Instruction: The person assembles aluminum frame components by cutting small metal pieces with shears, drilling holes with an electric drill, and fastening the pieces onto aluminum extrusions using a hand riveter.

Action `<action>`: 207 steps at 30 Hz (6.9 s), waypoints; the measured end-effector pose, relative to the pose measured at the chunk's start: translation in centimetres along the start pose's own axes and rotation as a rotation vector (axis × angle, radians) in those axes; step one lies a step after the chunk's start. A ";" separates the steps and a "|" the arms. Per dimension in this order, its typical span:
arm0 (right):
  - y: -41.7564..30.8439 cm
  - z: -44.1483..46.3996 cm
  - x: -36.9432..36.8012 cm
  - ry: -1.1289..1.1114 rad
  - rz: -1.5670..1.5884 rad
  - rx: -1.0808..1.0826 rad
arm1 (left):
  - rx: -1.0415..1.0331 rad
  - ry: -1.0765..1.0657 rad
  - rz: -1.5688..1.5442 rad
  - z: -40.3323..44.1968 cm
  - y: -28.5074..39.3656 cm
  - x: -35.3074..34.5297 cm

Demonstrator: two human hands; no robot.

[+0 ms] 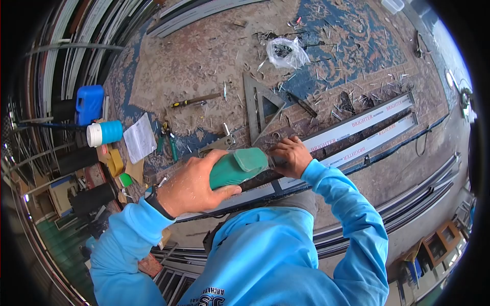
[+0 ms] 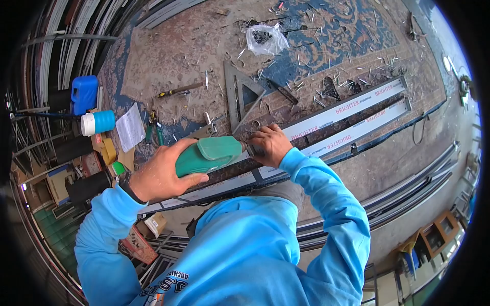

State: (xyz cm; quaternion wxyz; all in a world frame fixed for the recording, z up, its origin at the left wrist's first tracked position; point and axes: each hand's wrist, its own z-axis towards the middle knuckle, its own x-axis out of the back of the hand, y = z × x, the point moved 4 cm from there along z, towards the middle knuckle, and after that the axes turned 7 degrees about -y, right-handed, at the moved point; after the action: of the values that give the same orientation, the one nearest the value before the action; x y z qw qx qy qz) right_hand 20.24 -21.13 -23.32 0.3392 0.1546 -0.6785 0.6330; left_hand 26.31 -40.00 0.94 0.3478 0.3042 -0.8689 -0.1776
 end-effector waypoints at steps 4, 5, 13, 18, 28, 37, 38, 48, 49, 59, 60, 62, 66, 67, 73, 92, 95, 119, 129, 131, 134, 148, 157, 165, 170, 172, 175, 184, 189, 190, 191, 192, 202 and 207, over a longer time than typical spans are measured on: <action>-0.1 0.0 0.0 0.014 -0.003 0.013 | 0.013 0.008 0.000 0.0 0.0 0.0; -0.1 0.0 0.0 0.017 -0.005 0.017 | 0.016 0.011 -0.004 0.0 0.0 -0.1; 0.0 -0.1 -0.2 0.025 0.003 0.025 | 0.021 0.049 0.018 -0.3 0.0 -0.5; 0.0 -0.1 -0.4 0.039 -0.007 0.021 | 0.039 0.032 -0.003 -0.4 0.4 -0.6; 0.0 -0.3 -0.2 0.050 0.021 0.045 | -0.018 -0.040 0.103 -1.7 0.0 -3.1; -0.5 0.1 0.2 0.078 0.009 0.051 | -0.075 -0.008 0.013 -0.7 -0.8 -1.6; -0.5 0.2 0.3 0.072 0.005 0.046 | -0.121 -0.045 0.132 -0.7 -0.3 -1.9; -1.1 0.2 -0.2 -0.009 -0.116 0.024 | -0.386 0.062 -1.222 -6.3 -6.6 3.1; -1.3 0.2 0.0 -0.033 -0.122 0.013 | -0.346 0.117 -1.076 -5.4 -5.8 4.5; 0.0 0.6 5.8 0.334 0.023 -0.136 | 0.056 0.631 0.040 22.5 -16.9 3.7; 2.0 1.4 7.1 0.431 -0.072 -0.158 | 0.077 0.629 0.032 23.1 -16.9 3.3; 6.7 4.7 10.4 0.574 -0.149 -0.132 | -0.139 0.826 0.014 21.0 -17.3 2.3; 14.5 15.3 14.4 0.389 -0.249 -0.272 | -0.120 0.720 0.066 9.2 -22.5 -2.1; 15.0 17.0 15.1 0.265 -0.342 -0.479 | -0.084 0.635 0.123 6.8 -23.6 -3.7; 18.0 19.8 15.1 0.080 -0.508 -0.712 | 0.080 0.357 0.032 4.1 -26.2 -8.1; 16.0 15.7 17.6 0.531 -0.250 -0.553 | 0.214 0.110 0.602 -12.8 -23.7 4.4; 12.8 12.4 18.0 0.779 0.115 -0.426 | 0.025 0.446 0.095 -19.0 -22.0 4.6; -18.3 8.1 7.7 0.782 1.182 -0.097 | -0.418 0.407 -0.923 -1.8 -11.0 -9.3; -13.2 3.8 7.1 0.491 0.927 -0.173 | -0.369 0.356 -0.909 -0.1 -10.5 -9.1; -9.5 1.5 6.3 0.373 0.296 -0.165 | -0.324 0.415 -0.712 0.5 -10.4 -9.6; -4.8 -0.5 1.1 0.086 0.002 -0.229 | -0.116 0.299 -0.202 2.5 -10.7 -11.5; -2.5 -0.9 -1.0 0.126 -0.018 -0.203 | -0.080 0.214 0.124 7.1 -8.8 -13.3; -10.3 -3.3 -6.6 0.597 1.282 -0.659 | 0.016 0.074 0.237 8.2 -6.5 -12.9; -10.1 3.8 -11.0 0.859 1.875 -0.673 | -0.118 0.283 0.303 -0.7 -10.4 -11.4; -10.1 4.4 -12.2 0.973 2.024 -0.628 | 0.186 -0.043 -0.125 -1.5 -16.2 -14.3; -10.4 4.5 -12.1 1.019 2.080 -0.597 | 0.239 -0.018 -0.037 -0.7 -16.0 -14.7; -10.5 4.4 -11.8 1.068 2.118 -0.554 | 0.187 -0.053 0.130 0.5 -15.9 -14.4; -10.6 4.4 -11.8 1.056 2.098 -0.600 | 0.090 -0.195 -0.200 -1.1 -17.0 -14.8; -10.6 4.9 -11.8 1.015 1.907 -0.585 | 0.115 0.082 -0.025 0.8 -20.2 -17.2; -10.9 5.2 -11.8 0.994 1.802 -0.589 | 0.128 0.062 -0.069 0.1 -18.6 -15.6; -11.3 5.5 -11.7 0.963 1.699 -0.594 | 0.146 0.046 -0.118 -0.6 -17.6 -14.6; -12.5 6.3 -11.1 0.949 1.660 -0.591 | 0.097 0.051 -0.113 -1.7 -17.6 -13.7; -8.7 1.9 1.7 0.229 0.209 -0.022 | 0.406 0.111 -0.565 -14.2 -16.1 -3.9; 0.0 0.1 0.7 -0.111 -0.037 -0.004 | 0.450 0.426 0.057 -9.3 -25.6 -12.3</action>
State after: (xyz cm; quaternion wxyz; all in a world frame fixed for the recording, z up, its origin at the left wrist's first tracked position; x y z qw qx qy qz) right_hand 19.66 -21.03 -22.86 0.3131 0.2013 -0.6944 0.6159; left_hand 50.38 -52.18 -12.01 0.4508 0.3794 -0.8021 0.0968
